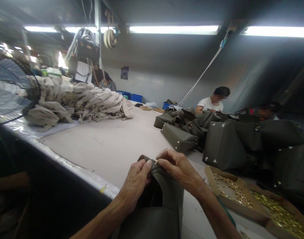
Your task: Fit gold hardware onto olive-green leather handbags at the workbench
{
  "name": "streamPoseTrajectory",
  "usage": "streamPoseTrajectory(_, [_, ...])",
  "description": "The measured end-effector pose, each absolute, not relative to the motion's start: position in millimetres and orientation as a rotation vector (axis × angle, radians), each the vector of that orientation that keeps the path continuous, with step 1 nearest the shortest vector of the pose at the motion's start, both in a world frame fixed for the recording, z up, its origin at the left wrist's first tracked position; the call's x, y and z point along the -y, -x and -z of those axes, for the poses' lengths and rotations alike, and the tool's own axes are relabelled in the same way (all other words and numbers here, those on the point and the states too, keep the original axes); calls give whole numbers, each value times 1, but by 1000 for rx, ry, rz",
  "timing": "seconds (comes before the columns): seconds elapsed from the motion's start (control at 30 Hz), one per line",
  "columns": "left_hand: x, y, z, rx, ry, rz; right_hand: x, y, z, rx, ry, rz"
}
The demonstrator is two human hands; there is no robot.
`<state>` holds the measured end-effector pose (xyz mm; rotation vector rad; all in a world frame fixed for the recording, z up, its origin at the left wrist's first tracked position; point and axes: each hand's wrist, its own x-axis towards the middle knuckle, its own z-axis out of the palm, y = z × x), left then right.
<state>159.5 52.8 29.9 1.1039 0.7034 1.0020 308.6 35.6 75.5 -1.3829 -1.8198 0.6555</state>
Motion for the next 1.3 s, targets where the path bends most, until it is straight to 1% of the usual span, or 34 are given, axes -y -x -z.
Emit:
streamPoseTrajectory(0.23, [-54,-159,-27,-690,-1159,-980,-43,-315,-96,2256,1432,-377])
streamPoseTrajectory(0.37, [-57,-159,-25,-671,-1194,-957,-43,-319,-102,2372,1338,-350])
streamPoseTrajectory(0.47, [-57,-158,-24,-652,-1194,-934,-42,-323,-102,2369,1288,-394])
streamPoseTrajectory(0.77, [-52,-156,-33,-610,-1182,-852,-37,-329,-86,2148,1183,-605])
streamPoseTrajectory(0.87, [-52,-158,-30,-633,-1232,-877,-35,-323,-80,2030,1253,-580])
streamPoseTrajectory(1.03, [-56,-161,-13,-779,-1353,-988,-26,-303,-72,1778,1490,-428])
streamPoseTrajectory(1.2, [-56,-159,0,-818,-1473,-1089,-17,-285,-64,1572,1674,-311])
streamPoseTrajectory(1.3, [-58,-157,0,-837,-1481,-1065,-20,-286,-61,1545,1670,-340])
